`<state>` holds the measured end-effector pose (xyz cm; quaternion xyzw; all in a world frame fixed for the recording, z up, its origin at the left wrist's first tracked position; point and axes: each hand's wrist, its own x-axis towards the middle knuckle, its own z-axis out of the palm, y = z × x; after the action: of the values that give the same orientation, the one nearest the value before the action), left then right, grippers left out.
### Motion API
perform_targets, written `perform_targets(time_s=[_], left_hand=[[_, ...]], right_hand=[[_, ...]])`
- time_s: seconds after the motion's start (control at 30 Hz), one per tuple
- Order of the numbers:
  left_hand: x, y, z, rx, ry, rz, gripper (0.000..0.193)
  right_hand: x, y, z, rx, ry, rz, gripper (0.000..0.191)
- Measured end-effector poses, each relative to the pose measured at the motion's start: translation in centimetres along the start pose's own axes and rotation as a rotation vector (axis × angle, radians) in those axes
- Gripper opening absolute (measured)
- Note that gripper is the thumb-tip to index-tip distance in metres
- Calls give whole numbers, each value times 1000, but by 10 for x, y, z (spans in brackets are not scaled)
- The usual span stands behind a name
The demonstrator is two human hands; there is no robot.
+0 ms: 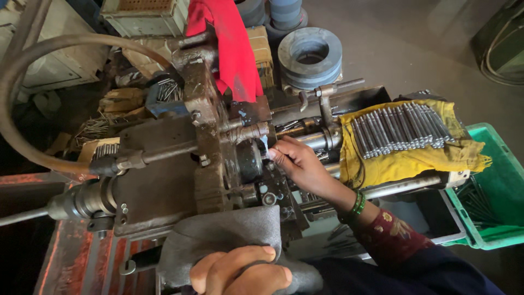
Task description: The person operates a metal turning machine, inserting metal rods into the chuck, engaging the cutting tool, and removing finished rods. The person places the finished rods into a green bin.
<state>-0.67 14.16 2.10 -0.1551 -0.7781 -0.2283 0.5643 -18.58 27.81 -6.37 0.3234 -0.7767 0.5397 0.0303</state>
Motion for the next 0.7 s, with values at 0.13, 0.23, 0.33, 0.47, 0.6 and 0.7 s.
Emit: perform_targets(time_s=[0.13, 0.23, 0.33, 0.47, 0.6, 0.7], left_hand=[[0, -3, 5, 33, 38, 33, 20], [0, -1, -4, 9, -37, -8, 18], [0, 1, -18, -15, -204, -61, 15], [0, 3, -22, -22, -211, -82, 16], [0, 3, -20, -40, -301, -138, 19], [0, 2, -19, -38, -175, -69, 19]], right_hand=[[2, 2, 2, 26, 2, -41, 25], [2, 2, 1, 19, -4, -33, 23], [1, 4, 1, 9, -10, -19, 23], [-1, 12, 2, 37, -11, -76, 23], [-4, 26, -3, 25, -17, -92, 29], [-9, 31, -22, -23, -29, -79, 27]])
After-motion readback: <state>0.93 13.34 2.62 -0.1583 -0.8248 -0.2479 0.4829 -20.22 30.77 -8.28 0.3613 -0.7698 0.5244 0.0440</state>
